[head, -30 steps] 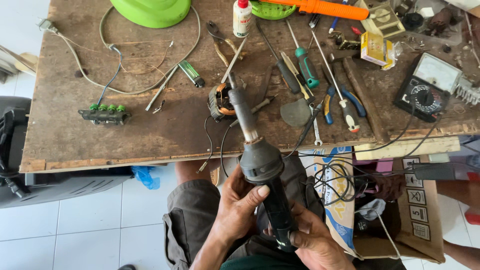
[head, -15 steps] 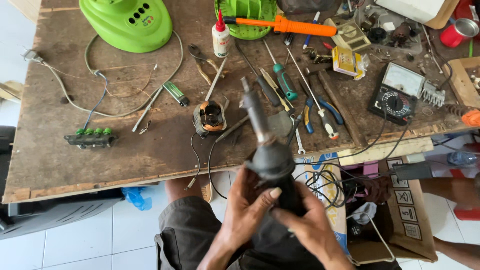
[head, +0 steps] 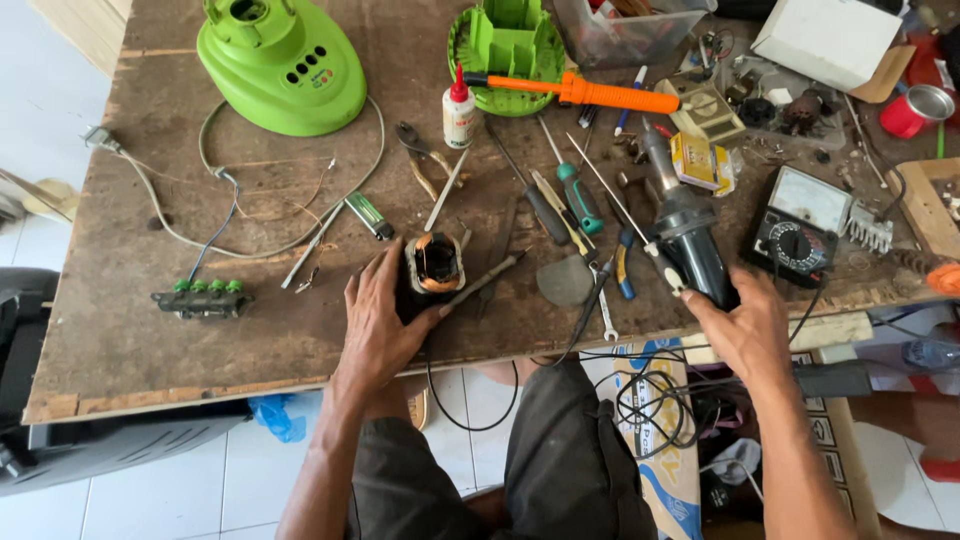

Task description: The person uses a heat gun to warm a small electrical component, then uses a screwdriver to pry and adjust internal copper windings. The person continues to manipulate the component with their hands and tools, focusing on the internal structure.

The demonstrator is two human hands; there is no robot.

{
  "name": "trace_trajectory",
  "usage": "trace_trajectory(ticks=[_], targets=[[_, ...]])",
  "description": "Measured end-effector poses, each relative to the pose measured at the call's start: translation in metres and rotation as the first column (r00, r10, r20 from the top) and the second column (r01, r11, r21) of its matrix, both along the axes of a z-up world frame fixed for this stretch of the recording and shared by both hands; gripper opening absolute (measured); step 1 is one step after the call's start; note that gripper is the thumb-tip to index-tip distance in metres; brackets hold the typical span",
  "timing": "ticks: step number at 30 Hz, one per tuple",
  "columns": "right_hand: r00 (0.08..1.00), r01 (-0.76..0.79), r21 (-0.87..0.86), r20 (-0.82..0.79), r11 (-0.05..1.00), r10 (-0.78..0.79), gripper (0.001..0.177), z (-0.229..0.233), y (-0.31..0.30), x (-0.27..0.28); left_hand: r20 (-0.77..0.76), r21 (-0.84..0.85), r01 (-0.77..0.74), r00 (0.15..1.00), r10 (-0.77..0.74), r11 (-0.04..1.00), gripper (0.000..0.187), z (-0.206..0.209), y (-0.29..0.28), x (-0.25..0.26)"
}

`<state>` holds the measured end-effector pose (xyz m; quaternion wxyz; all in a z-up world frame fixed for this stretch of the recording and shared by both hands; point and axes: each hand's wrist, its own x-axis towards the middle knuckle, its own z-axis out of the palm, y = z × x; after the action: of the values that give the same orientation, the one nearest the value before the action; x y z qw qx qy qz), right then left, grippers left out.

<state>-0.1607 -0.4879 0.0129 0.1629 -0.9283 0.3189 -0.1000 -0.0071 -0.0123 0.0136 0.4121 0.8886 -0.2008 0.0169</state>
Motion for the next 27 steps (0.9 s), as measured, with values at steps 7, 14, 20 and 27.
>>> trace_trajectory(ticks=[7, 14, 20, 27], targets=[[0.993, -0.105, -0.271, 0.017, 0.957, 0.113, 0.071, 0.022, 0.012, 0.001, 0.024, 0.012, -0.035, 0.999, 0.034, 0.999, 0.104, -0.004, 0.000, 0.004], [0.878, -0.202, -0.513, 0.283, 0.835, 0.386, 0.047, 0.040, 0.068, 0.053, 0.010, 0.011, -0.025, 1.000, 0.025, 1.000, 0.103, 0.006, -0.003, 0.004], [0.845, -0.365, -0.260, 0.311, 0.894, 0.435, 0.012, 0.001, 0.083, 0.206, 0.014, 0.002, -0.028, 1.000, 0.028, 1.000, 0.101, 0.005, -0.003, 0.006], [0.991, -0.099, -0.179, -0.106, 0.979, 0.081, 0.021, -0.019, 0.049, 0.323, 0.008, 0.016, -0.035, 0.999, 0.035, 0.999, 0.103, -0.002, -0.001, 0.008]])
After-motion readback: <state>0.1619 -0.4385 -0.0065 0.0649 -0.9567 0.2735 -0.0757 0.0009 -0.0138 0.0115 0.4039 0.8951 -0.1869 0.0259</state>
